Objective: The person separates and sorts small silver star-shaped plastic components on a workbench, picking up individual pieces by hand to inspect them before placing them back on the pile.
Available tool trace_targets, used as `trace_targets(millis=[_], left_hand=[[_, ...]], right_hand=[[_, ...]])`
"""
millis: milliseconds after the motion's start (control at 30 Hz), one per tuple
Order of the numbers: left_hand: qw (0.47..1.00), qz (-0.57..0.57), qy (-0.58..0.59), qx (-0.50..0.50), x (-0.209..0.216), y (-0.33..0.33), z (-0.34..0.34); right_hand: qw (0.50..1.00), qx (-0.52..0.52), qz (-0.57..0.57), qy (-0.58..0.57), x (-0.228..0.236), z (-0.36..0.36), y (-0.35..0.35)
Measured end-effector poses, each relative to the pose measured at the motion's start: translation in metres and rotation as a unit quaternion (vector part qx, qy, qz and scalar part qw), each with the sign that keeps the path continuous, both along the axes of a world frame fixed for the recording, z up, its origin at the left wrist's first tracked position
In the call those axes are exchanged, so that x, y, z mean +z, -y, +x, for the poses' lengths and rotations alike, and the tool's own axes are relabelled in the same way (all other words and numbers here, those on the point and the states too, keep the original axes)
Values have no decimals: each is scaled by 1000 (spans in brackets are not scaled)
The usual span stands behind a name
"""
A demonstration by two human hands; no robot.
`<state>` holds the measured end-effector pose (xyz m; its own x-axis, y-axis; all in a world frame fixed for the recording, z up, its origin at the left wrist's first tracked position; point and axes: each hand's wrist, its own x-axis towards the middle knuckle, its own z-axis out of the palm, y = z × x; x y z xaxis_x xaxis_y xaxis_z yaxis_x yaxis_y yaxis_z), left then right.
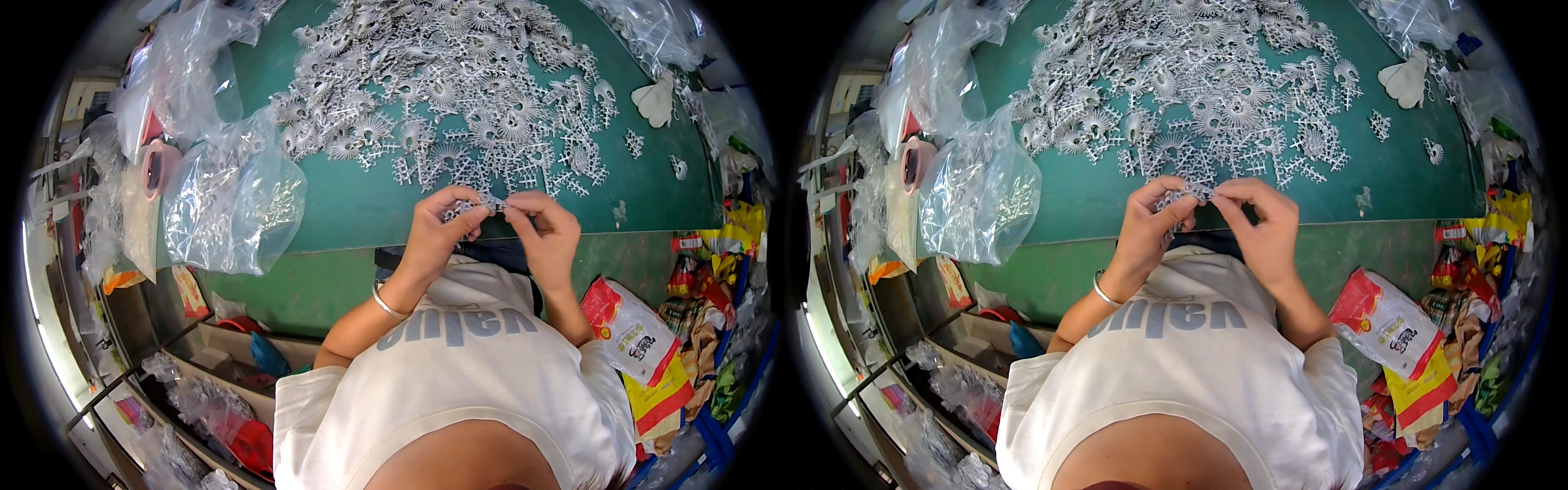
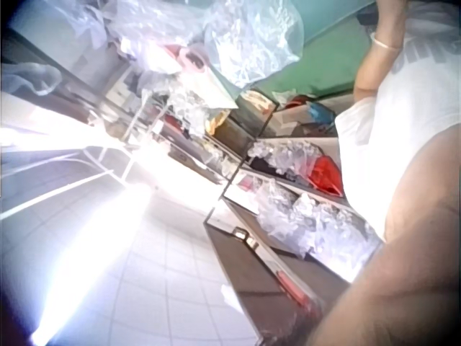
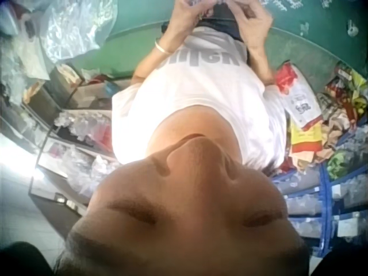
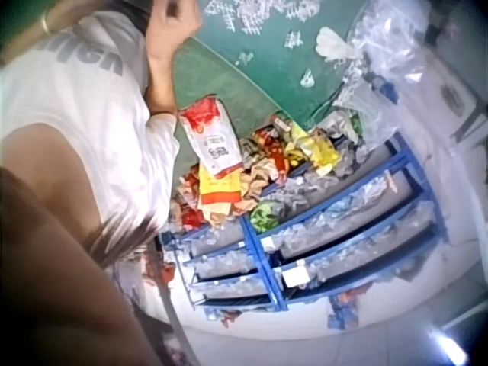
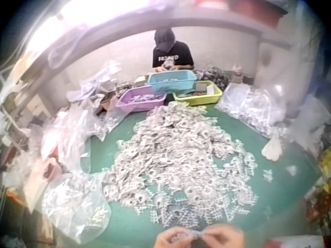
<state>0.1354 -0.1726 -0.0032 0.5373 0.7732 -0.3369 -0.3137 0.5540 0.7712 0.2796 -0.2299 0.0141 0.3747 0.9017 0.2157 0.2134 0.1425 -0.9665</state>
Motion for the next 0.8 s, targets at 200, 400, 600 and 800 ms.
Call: trace_targets(millis=[200, 400, 600, 800], left_hand=[[995, 37, -87, 20, 2, 6, 3], [980, 133, -143, 29, -1, 5, 7], [980, 114, -158, 48, 0, 5, 20], [938, 225, -243, 105, -7, -33, 28]], right_hand=[[973, -55, 118, 190, -9, -11, -1], [994, -48, 48, 81, -18, -4, 6], [986, -106, 49, 118, -29, -2, 12], [888, -219, -63, 399, -32, 50, 9]])
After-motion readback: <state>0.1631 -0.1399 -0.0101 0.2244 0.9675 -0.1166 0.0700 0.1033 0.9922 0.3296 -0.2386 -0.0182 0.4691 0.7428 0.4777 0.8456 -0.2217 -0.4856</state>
